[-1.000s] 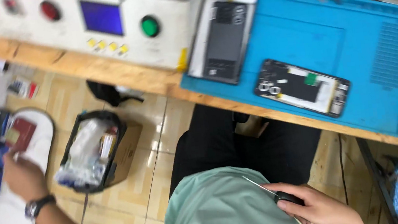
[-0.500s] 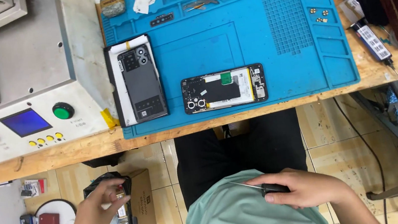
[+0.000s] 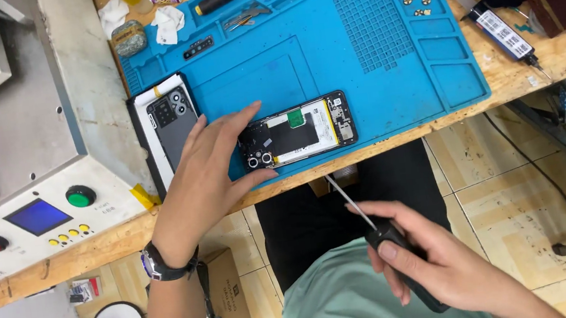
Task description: Repairing a smartphone by carefully prying internal components and disconnecting cables using a specialized tool
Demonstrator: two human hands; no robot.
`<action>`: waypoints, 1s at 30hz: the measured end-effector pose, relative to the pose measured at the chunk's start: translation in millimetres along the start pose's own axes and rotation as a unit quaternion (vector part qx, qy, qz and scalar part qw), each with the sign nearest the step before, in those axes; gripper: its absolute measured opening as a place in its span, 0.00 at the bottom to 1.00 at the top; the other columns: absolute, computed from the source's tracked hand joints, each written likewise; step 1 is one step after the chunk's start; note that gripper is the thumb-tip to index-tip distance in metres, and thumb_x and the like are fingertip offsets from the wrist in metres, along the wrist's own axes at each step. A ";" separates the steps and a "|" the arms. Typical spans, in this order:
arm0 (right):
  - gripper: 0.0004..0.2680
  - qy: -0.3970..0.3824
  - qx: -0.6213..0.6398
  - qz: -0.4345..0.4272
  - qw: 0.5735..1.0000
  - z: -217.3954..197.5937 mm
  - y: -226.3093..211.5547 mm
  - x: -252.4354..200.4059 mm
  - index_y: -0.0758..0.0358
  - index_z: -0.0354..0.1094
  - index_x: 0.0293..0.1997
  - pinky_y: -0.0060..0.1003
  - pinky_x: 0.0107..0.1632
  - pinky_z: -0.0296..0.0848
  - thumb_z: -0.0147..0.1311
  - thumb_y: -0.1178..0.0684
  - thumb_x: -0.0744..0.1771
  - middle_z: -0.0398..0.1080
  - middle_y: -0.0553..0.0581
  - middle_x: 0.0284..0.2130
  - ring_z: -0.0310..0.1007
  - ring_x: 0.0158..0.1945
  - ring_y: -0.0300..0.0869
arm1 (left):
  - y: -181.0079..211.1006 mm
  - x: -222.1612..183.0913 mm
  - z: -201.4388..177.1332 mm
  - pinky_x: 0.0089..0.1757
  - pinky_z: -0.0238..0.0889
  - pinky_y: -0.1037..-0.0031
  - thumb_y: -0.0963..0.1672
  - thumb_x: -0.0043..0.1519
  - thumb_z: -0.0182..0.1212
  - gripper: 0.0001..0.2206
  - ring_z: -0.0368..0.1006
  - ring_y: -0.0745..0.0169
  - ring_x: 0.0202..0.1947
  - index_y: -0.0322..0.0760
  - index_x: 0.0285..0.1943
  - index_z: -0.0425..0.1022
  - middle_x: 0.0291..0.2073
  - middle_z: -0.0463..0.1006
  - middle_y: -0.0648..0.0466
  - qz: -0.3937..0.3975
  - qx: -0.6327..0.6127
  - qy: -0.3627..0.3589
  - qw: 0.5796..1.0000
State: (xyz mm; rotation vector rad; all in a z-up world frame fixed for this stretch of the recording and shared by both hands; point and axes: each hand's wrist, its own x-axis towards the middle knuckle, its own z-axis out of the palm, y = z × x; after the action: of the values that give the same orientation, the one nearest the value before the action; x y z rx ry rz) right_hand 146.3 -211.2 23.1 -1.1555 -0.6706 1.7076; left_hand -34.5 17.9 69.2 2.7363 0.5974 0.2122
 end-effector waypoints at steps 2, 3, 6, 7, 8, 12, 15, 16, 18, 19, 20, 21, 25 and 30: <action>0.18 0.058 -0.099 -0.066 0.991 -2.7 -8.0 3.7 0.58 0.51 0.63 0.26 0.27 0.69 0.40 0.53 0.66 0.68 0.54 0.21 0.69 0.15 0.36 | -0.7 0.6 -0.6 0.49 0.57 0.62 0.47 0.56 0.65 0.31 0.66 0.49 0.48 0.40 0.66 0.54 0.50 0.71 0.46 0.006 -0.022 -0.005 1.000; 0.18 0.064 -0.100 -0.066 0.991 -2.4 -14.3 5.9 0.58 0.51 0.63 0.26 0.27 0.69 0.40 0.53 0.66 0.68 0.54 0.21 0.69 0.15 0.36 | 0.4 0.8 2.5 0.49 0.57 0.62 0.47 0.56 0.65 0.31 0.66 0.49 0.48 0.40 0.66 0.54 0.50 0.71 0.46 0.010 -0.024 -0.005 1.000; 0.19 0.085 -0.173 -0.094 0.977 -1.4 -31.8 13.4 0.57 0.47 0.66 0.26 0.30 0.66 0.37 0.50 0.66 0.65 0.51 0.15 0.67 0.14 0.34 | 9.2 -6.8 14.2 0.46 0.58 0.63 0.49 0.51 0.69 0.34 0.66 0.52 0.45 0.39 0.64 0.55 0.46 0.71 0.48 -0.022 -0.038 0.031 0.999; 0.20 0.111 -0.187 -0.061 0.974 -1.0 -35.8 15.7 0.53 0.47 0.67 0.26 0.30 0.68 0.38 0.50 0.66 0.65 0.51 0.16 0.67 0.14 0.34 | 15.2 -10.3 19.9 0.46 0.58 0.64 0.47 0.52 0.71 0.35 0.65 0.51 0.44 0.37 0.64 0.53 0.47 0.70 0.47 -0.013 -0.039 0.083 0.996; 0.21 0.135 -0.201 -0.028 0.970 0.1 -39.6 18.4 0.49 0.48 0.68 0.26 0.29 0.70 0.40 0.50 0.65 0.64 0.50 0.18 0.67 0.14 0.35 | 21.1 -14.8 25.4 0.47 0.58 0.65 0.46 0.52 0.72 0.36 0.63 0.51 0.43 0.34 0.64 0.51 0.47 0.68 0.45 -0.005 -0.039 0.134 0.990; 0.22 0.174 -0.268 0.068 0.945 1.6 -60.2 32.7 0.39 0.51 0.68 0.29 0.27 0.71 0.42 0.47 0.64 0.66 0.50 0.14 0.70 0.13 0.37 | 49.6 -28.7 70.9 0.43 0.54 0.68 0.49 0.49 0.73 0.39 0.65 0.56 0.43 0.37 0.63 0.50 0.50 0.69 0.48 -0.080 -0.045 0.212 0.973; 0.22 0.195 -0.355 0.155 0.901 1.9 -74.1 43.7 0.30 0.53 0.67 0.31 0.28 0.70 0.43 0.46 0.63 0.69 0.55 0.06 0.71 0.13 0.40 | 62.1 -26.5 98.0 0.46 0.57 0.65 0.51 0.47 0.72 0.35 0.70 0.53 0.46 0.38 0.57 0.55 0.47 0.73 0.48 -0.128 -0.053 0.299 0.944; 0.23 0.202 -0.374 0.210 0.880 4.1 -81.8 46.2 0.25 0.51 0.67 0.33 0.29 0.69 0.43 0.45 0.63 0.68 0.57 0.08 0.70 0.15 0.42 | 63.6 -25.2 105.1 0.47 0.59 0.66 0.52 0.49 0.71 0.34 0.70 0.55 0.46 0.39 0.58 0.54 0.46 0.73 0.48 -0.127 -0.036 0.347 0.929; 0.24 0.208 -0.397 0.274 0.851 4.4 -86.7 51.1 0.19 0.49 0.68 0.34 0.30 0.68 0.43 0.44 0.63 0.67 0.59 0.09 0.69 0.16 0.44 | 62.6 -24.7 114.0 0.48 0.61 0.67 0.53 0.51 0.70 0.34 0.70 0.57 0.46 0.39 0.58 0.53 0.46 0.74 0.47 -0.134 -0.026 0.394 0.909; 0.24 0.206 -0.422 0.254 0.845 2.0 -84.4 52.4 0.21 0.50 0.68 0.34 0.29 0.66 0.43 0.44 0.63 0.67 0.58 0.08 0.66 0.15 0.44 | 60.8 -25.3 115.7 0.47 0.61 0.68 0.54 0.51 0.70 0.34 0.71 0.57 0.46 0.39 0.57 0.53 0.46 0.74 0.47 -0.130 -0.027 0.382 0.914; 0.24 0.203 -0.446 0.234 0.840 0.4 -82.0 53.5 0.23 0.50 0.68 0.34 0.28 0.65 0.43 0.45 0.63 0.68 0.57 0.06 0.63 0.13 0.44 | 58.4 -26.5 116.5 0.47 0.61 0.68 0.55 0.51 0.70 0.34 0.71 0.57 0.46 0.39 0.57 0.52 0.46 0.74 0.46 -0.124 -0.026 0.370 0.920; 0.24 0.202 -0.450 0.243 0.835 -0.1 -81.6 54.8 0.23 0.50 0.68 0.34 0.28 0.65 0.43 0.45 0.63 0.68 0.57 0.06 0.63 0.13 0.44 | 57.3 -27.7 118.1 0.47 0.61 0.68 0.55 0.51 0.70 0.34 0.71 0.57 0.46 0.39 0.57 0.52 0.46 0.74 0.46 -0.131 -0.035 0.369 0.919; 0.24 0.221 -0.458 0.276 0.816 0.0 -84.9 61.8 0.21 0.51 0.68 0.32 0.28 0.67 0.44 0.45 0.63 0.65 0.59 0.06 0.63 0.13 0.43 | 50.1 -32.6 119.0 0.49 0.60 0.69 0.57 0.48 0.74 0.39 0.72 0.60 0.48 0.40 0.58 0.52 0.48 0.73 0.49 -0.131 -0.044 0.340 0.930; 0.25 0.221 -0.466 0.300 0.802 -0.2 -85.4 65.4 0.20 0.49 0.69 0.34 0.24 0.65 0.44 0.45 0.63 0.68 0.58 0.07 0.63 0.13 0.43 | 42.1 -40.2 129.2 0.47 0.56 0.71 0.58 0.48 0.76 0.42 0.68 0.59 0.47 0.44 0.60 0.50 0.51 0.72 0.50 -0.129 -0.059 0.305 0.942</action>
State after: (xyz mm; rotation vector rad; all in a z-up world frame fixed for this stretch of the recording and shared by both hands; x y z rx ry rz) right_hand 172.3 -116.5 66.9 -2.6029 -0.9349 1.4608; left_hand -27.3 -72.5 -39.7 2.4171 1.0508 1.0122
